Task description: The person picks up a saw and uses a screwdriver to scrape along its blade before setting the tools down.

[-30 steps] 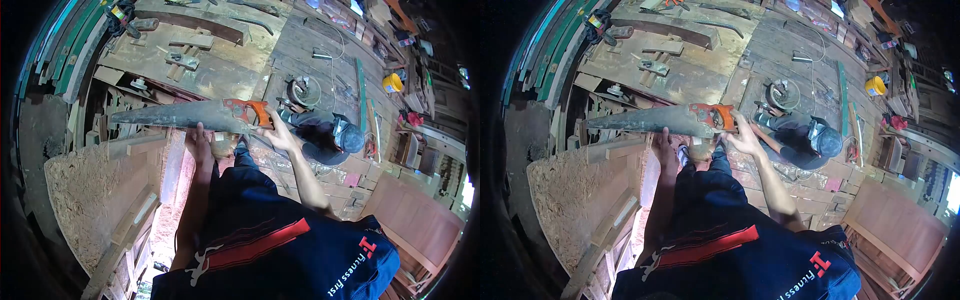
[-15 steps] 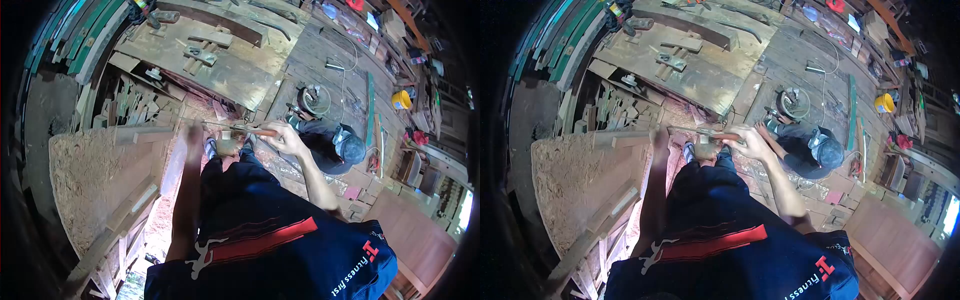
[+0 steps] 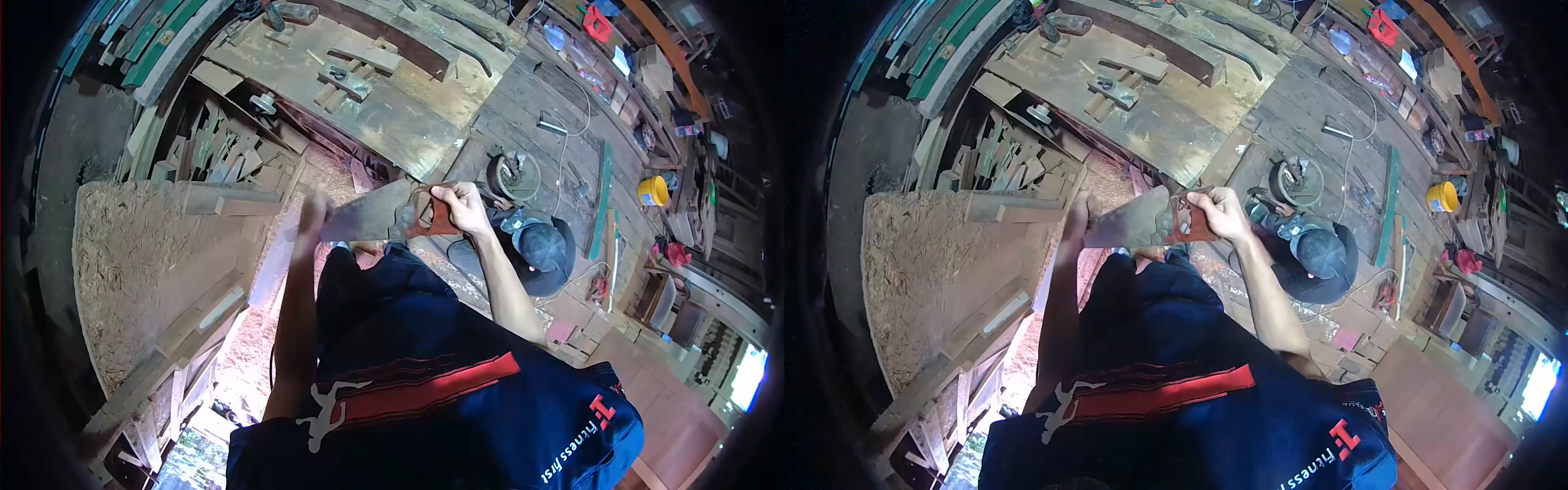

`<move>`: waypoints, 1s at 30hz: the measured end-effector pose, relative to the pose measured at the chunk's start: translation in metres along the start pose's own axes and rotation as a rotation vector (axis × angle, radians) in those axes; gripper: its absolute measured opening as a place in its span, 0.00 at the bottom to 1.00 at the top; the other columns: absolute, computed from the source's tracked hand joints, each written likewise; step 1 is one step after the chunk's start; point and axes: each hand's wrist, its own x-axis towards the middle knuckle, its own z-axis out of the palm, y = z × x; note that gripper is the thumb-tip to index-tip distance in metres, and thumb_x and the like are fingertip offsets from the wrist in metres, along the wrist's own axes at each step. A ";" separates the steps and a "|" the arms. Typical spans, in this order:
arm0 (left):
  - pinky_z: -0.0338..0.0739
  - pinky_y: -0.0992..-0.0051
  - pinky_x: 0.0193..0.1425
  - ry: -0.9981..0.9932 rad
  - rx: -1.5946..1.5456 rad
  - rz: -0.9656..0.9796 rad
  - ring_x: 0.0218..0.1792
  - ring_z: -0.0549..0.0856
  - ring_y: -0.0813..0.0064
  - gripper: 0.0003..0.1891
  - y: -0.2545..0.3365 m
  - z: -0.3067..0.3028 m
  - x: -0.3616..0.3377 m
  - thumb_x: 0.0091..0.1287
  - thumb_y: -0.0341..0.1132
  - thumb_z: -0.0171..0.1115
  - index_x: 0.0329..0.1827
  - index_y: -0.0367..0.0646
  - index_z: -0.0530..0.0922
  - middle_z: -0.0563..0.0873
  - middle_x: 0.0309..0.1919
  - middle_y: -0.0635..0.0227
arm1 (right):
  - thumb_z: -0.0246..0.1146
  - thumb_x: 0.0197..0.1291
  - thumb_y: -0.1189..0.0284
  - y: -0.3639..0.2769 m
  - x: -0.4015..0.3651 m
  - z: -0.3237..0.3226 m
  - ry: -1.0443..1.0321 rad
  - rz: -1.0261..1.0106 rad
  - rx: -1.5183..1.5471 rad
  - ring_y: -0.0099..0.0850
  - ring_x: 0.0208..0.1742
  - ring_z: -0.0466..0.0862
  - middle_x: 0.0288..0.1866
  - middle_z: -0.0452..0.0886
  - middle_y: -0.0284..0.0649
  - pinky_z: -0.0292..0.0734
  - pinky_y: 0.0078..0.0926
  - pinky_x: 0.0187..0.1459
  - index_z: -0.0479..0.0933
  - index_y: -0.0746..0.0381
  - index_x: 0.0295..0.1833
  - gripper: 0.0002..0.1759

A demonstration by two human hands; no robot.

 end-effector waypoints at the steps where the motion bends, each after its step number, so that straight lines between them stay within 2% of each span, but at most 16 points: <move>1: 0.61 0.75 0.20 0.004 0.056 0.088 0.13 0.69 0.78 0.32 -0.006 -0.007 0.004 0.70 0.61 0.47 0.14 0.46 0.71 0.72 0.11 0.72 | 0.64 0.65 0.65 0.022 0.005 -0.013 -0.005 0.016 0.033 0.14 0.18 0.65 0.15 0.72 0.26 0.55 0.22 0.19 0.78 0.67 0.22 0.21; 2: 0.61 0.75 0.20 0.009 0.112 0.178 0.13 0.69 0.78 0.32 -0.012 -0.015 0.008 0.71 0.61 0.47 0.14 0.47 0.71 0.72 0.11 0.72 | 0.64 0.65 0.65 0.042 0.011 -0.027 -0.010 0.030 0.067 0.14 0.18 0.66 0.15 0.74 0.27 0.56 0.21 0.19 0.78 0.67 0.23 0.20; 5: 0.59 0.79 0.18 -0.320 0.321 0.114 0.11 0.68 0.81 0.31 0.019 -0.042 -0.017 0.74 0.57 0.46 0.12 0.49 0.68 0.70 0.09 0.75 | 0.63 0.66 0.64 0.017 0.000 -0.034 0.069 0.025 0.245 0.18 0.15 0.71 0.16 0.77 0.30 0.61 0.19 0.18 0.81 0.65 0.27 0.18; 8: 0.62 0.81 0.19 -0.572 0.271 0.109 0.12 0.71 0.82 0.33 0.054 -0.043 -0.065 0.76 0.58 0.43 0.14 0.47 0.72 0.73 0.10 0.72 | 0.61 0.67 0.64 0.030 0.000 -0.051 0.128 0.058 0.347 0.19 0.17 0.74 0.20 0.80 0.34 0.65 0.19 0.21 0.81 0.64 0.28 0.17; 12: 0.69 0.80 0.24 -0.814 0.506 0.037 0.18 0.78 0.80 0.34 0.060 -0.036 -0.075 0.77 0.58 0.39 0.27 0.40 0.82 0.84 0.20 0.67 | 0.58 0.68 0.64 0.024 -0.002 -0.048 0.153 0.035 0.494 0.27 0.21 0.81 0.25 0.83 0.40 0.76 0.23 0.27 0.80 0.66 0.30 0.18; 13: 0.71 0.80 0.29 -0.805 0.522 0.035 0.25 0.80 0.81 0.31 0.052 -0.034 -0.070 0.78 0.58 0.40 0.38 0.40 0.83 0.87 0.28 0.67 | 0.57 0.68 0.63 0.012 -0.005 -0.042 0.136 0.041 0.522 0.29 0.22 0.82 0.25 0.84 0.41 0.78 0.24 0.28 0.80 0.67 0.31 0.19; 16: 0.73 0.77 0.37 -0.418 0.312 0.230 0.33 0.83 0.77 0.30 0.006 -0.012 -0.046 0.76 0.58 0.44 0.42 0.36 0.82 0.83 0.30 0.69 | 0.56 0.69 0.61 0.008 -0.006 -0.030 0.159 0.078 0.566 0.32 0.22 0.83 0.25 0.83 0.43 0.80 0.27 0.29 0.79 0.68 0.33 0.21; 17: 0.74 0.76 0.42 -0.308 0.060 0.263 0.38 0.82 0.76 0.27 -0.013 -0.005 -0.035 0.77 0.54 0.47 0.54 0.36 0.78 0.82 0.36 0.68 | 0.57 0.68 0.60 0.014 -0.005 -0.028 0.100 0.153 0.691 0.33 0.23 0.83 0.25 0.83 0.45 0.82 0.30 0.29 0.79 0.69 0.34 0.21; 18: 0.76 0.72 0.43 -0.188 -0.220 0.320 0.38 0.82 0.74 0.21 -0.022 0.002 -0.033 0.77 0.47 0.51 0.58 0.36 0.74 0.82 0.37 0.66 | 0.57 0.68 0.60 0.008 -0.008 -0.021 0.074 0.130 0.673 0.34 0.23 0.83 0.25 0.83 0.45 0.82 0.31 0.29 0.79 0.69 0.35 0.21; 19: 0.76 0.72 0.45 0.048 0.102 0.745 0.39 0.83 0.73 0.19 -0.019 0.007 -0.041 0.77 0.44 0.52 0.58 0.37 0.74 0.82 0.39 0.65 | 0.56 0.68 0.58 0.009 -0.009 -0.015 0.079 0.162 0.682 0.34 0.25 0.83 0.26 0.83 0.44 0.82 0.31 0.32 0.79 0.67 0.35 0.21; 21: 0.76 0.71 0.48 0.209 0.111 0.968 0.42 0.83 0.72 0.17 -0.006 0.013 -0.051 0.76 0.39 0.53 0.59 0.37 0.74 0.82 0.43 0.64 | 0.54 0.68 0.58 0.011 -0.014 -0.003 0.055 0.141 0.664 0.33 0.28 0.84 0.28 0.83 0.42 0.82 0.32 0.36 0.79 0.66 0.37 0.21; 22: 0.76 0.70 0.49 0.119 -0.204 0.762 0.44 0.83 0.72 0.17 0.003 0.016 -0.051 0.75 0.38 0.54 0.60 0.37 0.73 0.82 0.45 0.64 | 0.55 0.69 0.59 0.024 -0.014 0.001 0.077 0.138 0.682 0.34 0.29 0.84 0.29 0.83 0.42 0.82 0.31 0.37 0.79 0.67 0.37 0.20; 24: 0.76 0.70 0.51 -0.006 -0.514 0.527 0.46 0.82 0.72 0.18 0.018 0.010 -0.053 0.74 0.37 0.55 0.61 0.37 0.73 0.82 0.48 0.64 | 0.55 0.69 0.60 0.035 -0.021 0.013 0.115 0.135 0.773 0.35 0.29 0.84 0.29 0.83 0.43 0.82 0.32 0.38 0.79 0.67 0.37 0.20; 26: 0.74 0.71 0.54 -0.078 -0.521 0.502 0.48 0.81 0.73 0.18 0.034 -0.006 -0.055 0.73 0.38 0.56 0.60 0.36 0.74 0.81 0.51 0.64 | 0.56 0.69 0.59 0.046 -0.028 0.022 0.077 0.100 0.746 0.33 0.29 0.83 0.30 0.83 0.41 0.80 0.31 0.36 0.79 0.67 0.38 0.20; 27: 0.72 0.72 0.56 0.046 -0.168 0.591 0.48 0.80 0.74 0.18 0.041 -0.014 -0.058 0.72 0.39 0.57 0.57 0.33 0.76 0.82 0.51 0.63 | 0.56 0.70 0.63 0.042 -0.033 0.028 0.135 0.088 0.781 0.33 0.30 0.84 0.31 0.84 0.42 0.81 0.30 0.37 0.79 0.68 0.40 0.17; 30: 0.70 0.71 0.59 -0.069 -0.288 0.492 0.51 0.79 0.73 0.18 0.049 -0.021 -0.060 0.74 0.41 0.54 0.50 0.31 0.79 0.84 0.46 0.61 | 0.56 0.70 0.67 0.031 -0.054 0.042 0.138 0.080 0.864 0.33 0.30 0.84 0.32 0.84 0.43 0.81 0.30 0.38 0.79 0.69 0.41 0.15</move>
